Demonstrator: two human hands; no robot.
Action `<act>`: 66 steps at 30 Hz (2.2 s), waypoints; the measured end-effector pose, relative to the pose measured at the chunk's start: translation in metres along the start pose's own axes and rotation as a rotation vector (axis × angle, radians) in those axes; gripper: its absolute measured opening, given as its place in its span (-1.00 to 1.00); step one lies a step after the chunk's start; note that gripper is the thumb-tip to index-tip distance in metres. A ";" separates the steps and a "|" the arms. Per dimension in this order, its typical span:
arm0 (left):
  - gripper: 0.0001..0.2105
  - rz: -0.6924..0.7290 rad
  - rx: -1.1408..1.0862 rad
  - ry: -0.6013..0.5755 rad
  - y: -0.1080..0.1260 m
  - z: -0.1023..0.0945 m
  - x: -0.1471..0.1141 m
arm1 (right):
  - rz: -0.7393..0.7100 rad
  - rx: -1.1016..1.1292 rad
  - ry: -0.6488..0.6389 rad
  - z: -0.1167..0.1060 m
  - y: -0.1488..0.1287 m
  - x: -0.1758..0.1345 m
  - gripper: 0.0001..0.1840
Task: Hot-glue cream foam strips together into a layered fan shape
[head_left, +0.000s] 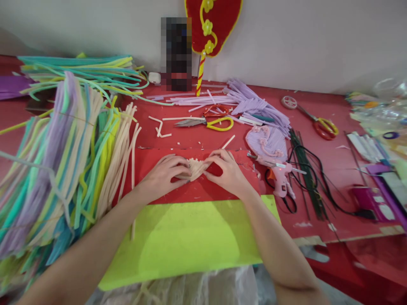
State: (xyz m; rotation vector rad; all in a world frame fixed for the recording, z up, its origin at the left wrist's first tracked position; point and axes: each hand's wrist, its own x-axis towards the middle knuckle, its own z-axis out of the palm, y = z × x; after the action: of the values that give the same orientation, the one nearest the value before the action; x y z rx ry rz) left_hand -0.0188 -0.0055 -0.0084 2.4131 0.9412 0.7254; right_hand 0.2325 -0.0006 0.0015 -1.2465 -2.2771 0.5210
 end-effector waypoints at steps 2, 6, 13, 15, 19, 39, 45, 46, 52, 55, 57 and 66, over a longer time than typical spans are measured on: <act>-0.85 -0.004 0.001 -0.004 0.000 0.000 0.000 | -0.001 -0.003 -0.003 0.000 0.000 0.000 -0.75; -0.85 0.002 0.001 -0.006 -0.001 0.000 0.000 | 0.005 -0.004 0.001 0.001 0.000 -0.001 -0.74; -0.86 0.003 -0.007 0.003 -0.001 0.001 0.000 | 0.000 0.055 0.030 -0.002 0.001 -0.002 -0.77; -0.86 -0.005 -0.011 0.006 -0.001 0.001 0.000 | -0.015 0.047 0.051 -0.006 -0.003 -0.007 -0.76; -0.88 -0.031 -0.022 -0.003 0.000 0.000 0.000 | -0.050 -0.099 0.141 -0.003 -0.019 -0.031 -0.69; -0.87 -0.086 0.031 -0.056 0.005 -0.002 0.000 | 0.051 -0.214 0.027 0.018 -0.034 -0.059 -0.39; -0.86 -0.070 0.082 -0.099 0.003 -0.003 -0.001 | 0.076 -0.150 0.045 0.018 -0.034 -0.055 -0.43; -0.86 -0.067 0.099 -0.097 0.003 -0.003 -0.001 | 0.077 -0.145 0.047 0.018 -0.034 -0.055 -0.43; -0.82 -0.008 0.149 -0.154 0.009 -0.003 0.001 | 0.079 -0.156 0.046 0.018 -0.034 -0.055 -0.44; -0.80 0.001 0.150 -0.178 0.010 -0.004 0.002 | 0.076 -0.162 0.049 0.018 -0.035 -0.054 -0.45; -0.79 -0.007 0.144 -0.189 0.010 -0.005 0.002 | 0.076 -0.159 0.052 0.018 -0.035 -0.055 -0.45; -0.63 -0.041 0.124 -0.190 0.009 -0.004 0.001 | 0.104 -0.176 0.046 0.019 -0.031 -0.052 -0.37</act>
State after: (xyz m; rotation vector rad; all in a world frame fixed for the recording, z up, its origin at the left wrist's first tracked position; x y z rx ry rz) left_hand -0.0168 -0.0102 0.0005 2.5090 0.9800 0.4252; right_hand 0.2246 -0.0627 -0.0095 -1.4521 -2.2683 0.3294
